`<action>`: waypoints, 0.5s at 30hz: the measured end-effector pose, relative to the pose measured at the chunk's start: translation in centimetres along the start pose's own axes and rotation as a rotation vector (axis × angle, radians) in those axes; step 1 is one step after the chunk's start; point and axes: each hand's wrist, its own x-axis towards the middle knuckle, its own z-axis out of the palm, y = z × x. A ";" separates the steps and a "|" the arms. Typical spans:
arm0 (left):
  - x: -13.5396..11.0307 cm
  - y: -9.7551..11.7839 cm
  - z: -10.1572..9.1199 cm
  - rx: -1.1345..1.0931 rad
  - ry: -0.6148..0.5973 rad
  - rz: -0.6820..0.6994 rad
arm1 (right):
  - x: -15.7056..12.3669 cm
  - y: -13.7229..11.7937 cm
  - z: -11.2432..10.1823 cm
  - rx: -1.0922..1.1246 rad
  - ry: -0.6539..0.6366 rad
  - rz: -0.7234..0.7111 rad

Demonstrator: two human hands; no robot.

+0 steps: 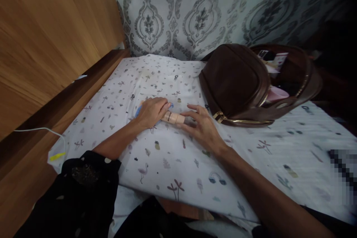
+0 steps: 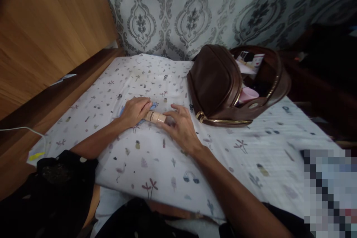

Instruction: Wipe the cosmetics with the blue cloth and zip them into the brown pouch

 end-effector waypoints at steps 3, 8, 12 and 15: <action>0.0 0.1 -0.1 -0.007 -0.002 -0.011 | 0.0 -0.1 0.2 0.011 -0.019 -0.073; 0.0 0.3 -0.4 -0.001 -0.006 -0.014 | -0.1 -0.1 0.3 0.003 -0.038 -0.033; 0.0 0.4 -0.4 -0.008 0.017 -0.007 | 0.0 0.1 0.1 -0.011 -0.024 0.018; 0.0 0.3 -0.2 -0.009 0.036 -0.003 | 0.2 0.0 0.0 -0.007 -0.034 0.021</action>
